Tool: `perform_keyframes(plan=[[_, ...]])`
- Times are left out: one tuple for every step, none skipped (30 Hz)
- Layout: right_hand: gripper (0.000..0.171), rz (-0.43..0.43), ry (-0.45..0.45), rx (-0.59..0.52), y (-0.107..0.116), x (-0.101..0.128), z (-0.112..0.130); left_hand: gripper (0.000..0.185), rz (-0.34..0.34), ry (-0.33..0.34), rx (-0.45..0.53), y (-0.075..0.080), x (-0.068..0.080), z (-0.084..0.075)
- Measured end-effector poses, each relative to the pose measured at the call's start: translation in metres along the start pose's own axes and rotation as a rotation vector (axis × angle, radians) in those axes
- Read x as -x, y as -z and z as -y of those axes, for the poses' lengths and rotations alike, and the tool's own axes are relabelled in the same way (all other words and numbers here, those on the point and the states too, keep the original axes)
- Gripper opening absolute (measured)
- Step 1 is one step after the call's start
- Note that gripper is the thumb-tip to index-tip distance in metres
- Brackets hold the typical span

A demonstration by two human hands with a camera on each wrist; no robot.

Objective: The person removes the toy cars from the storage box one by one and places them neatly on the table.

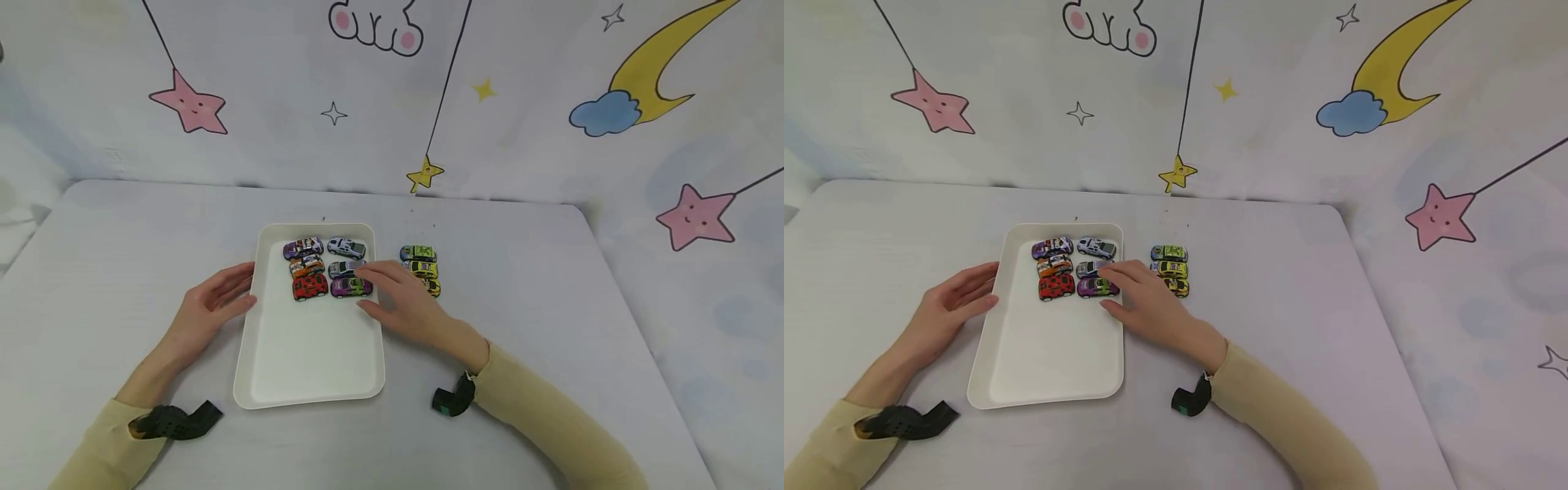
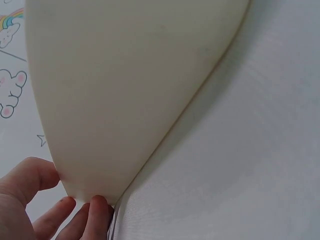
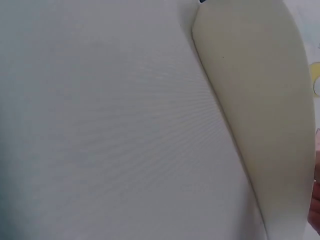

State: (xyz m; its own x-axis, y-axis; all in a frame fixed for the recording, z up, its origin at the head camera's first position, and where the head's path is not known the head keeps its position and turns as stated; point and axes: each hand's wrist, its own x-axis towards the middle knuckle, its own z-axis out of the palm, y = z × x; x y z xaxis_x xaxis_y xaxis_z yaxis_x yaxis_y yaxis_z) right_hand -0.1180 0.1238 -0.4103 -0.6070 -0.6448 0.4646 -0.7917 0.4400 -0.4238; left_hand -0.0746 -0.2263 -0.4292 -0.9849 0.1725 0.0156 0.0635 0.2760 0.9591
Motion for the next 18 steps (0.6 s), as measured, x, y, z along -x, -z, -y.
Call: perform_keyframes(plan=[[0.047,0.029,-0.014,0.012,0.001,-0.003,0.001,0.056,0.000,0.001,0.000,0.000,0.000,0.000],[0.047,0.061,-0.028,0.027,0.001,-0.006,0.002,0.055,-0.002,0.005,0.004,0.000,0.000,0.000],[0.047,0.094,-0.043,0.037,0.002,-0.009,0.004,0.055,-0.002,0.005,0.004,0.000,0.000,0.000],[0.046,0.130,-0.055,0.049,0.003,-0.012,0.005,0.055,-0.006,0.009,0.006,0.000,0.000,0.000],[0.045,0.167,-0.064,0.061,0.004,-0.015,0.006,0.054,-0.009,0.013,0.011,0.000,0.000,0.000],[0.044,0.203,-0.067,0.071,0.004,-0.017,0.007,0.054,-0.010,0.014,0.010,0.000,0.000,0.000],[0.043,0.238,-0.068,0.079,0.005,-0.020,0.009,0.054,-0.010,0.014,0.010,0.000,0.000,0.000],[0.042,0.271,-0.072,0.088,0.005,-0.022,0.010,0.055,-0.007,0.011,0.009,0.000,0.000,0.001],[0.042,0.303,-0.080,0.096,0.005,-0.025,0.011,0.055,-0.006,0.010,0.009,0.000,0.000,0.001],[0.042,0.333,-0.087,0.110,0.005,-0.027,0.012,0.055,-0.002,0.006,0.009,0.000,0.000,0.001],[0.042,0.358,-0.094,0.126,0.005,-0.029,0.014,0.056,0.002,0.001,0.012,0.000,0.000,0.002],[0.041,0.378,-0.102,0.139,0.005,-0.031,0.015,0.056,0.006,-0.003,0.014,0.000,0.000,0.002],[0.041,0.398,-0.113,0.156,0.005,-0.032,0.015,0.055,0.007,-0.002,0.020,0.000,0.000,0.003],[0.041,0.415,-0.122,0.171,0.005,-0.034,0.016,0.056,0.010,-0.005,0.020,0.000,0.000,0.003],[0.041,0.432,-0.125,0.191,0.004,-0.035,0.016,0.055,0.008,-0.003,0.023,-0.001,0.000,0.003],[0.041,0.446,-0.125,0.206,0.004,-0.037,0.016,0.055,0.009,-0.006,0.020,-0.001,0.000,0.002],[0.041,0.457,-0.125,0.219,0.004,-0.038,0.016,0.055,0.008,-0.007,0.018,-0.001,-0.001,0.002],[0.041,0.468,-0.125,0.228,0.004,-0.039,0.016,0.055,0.005,-0.003,0.018,-0.001,0.000,0.001]])
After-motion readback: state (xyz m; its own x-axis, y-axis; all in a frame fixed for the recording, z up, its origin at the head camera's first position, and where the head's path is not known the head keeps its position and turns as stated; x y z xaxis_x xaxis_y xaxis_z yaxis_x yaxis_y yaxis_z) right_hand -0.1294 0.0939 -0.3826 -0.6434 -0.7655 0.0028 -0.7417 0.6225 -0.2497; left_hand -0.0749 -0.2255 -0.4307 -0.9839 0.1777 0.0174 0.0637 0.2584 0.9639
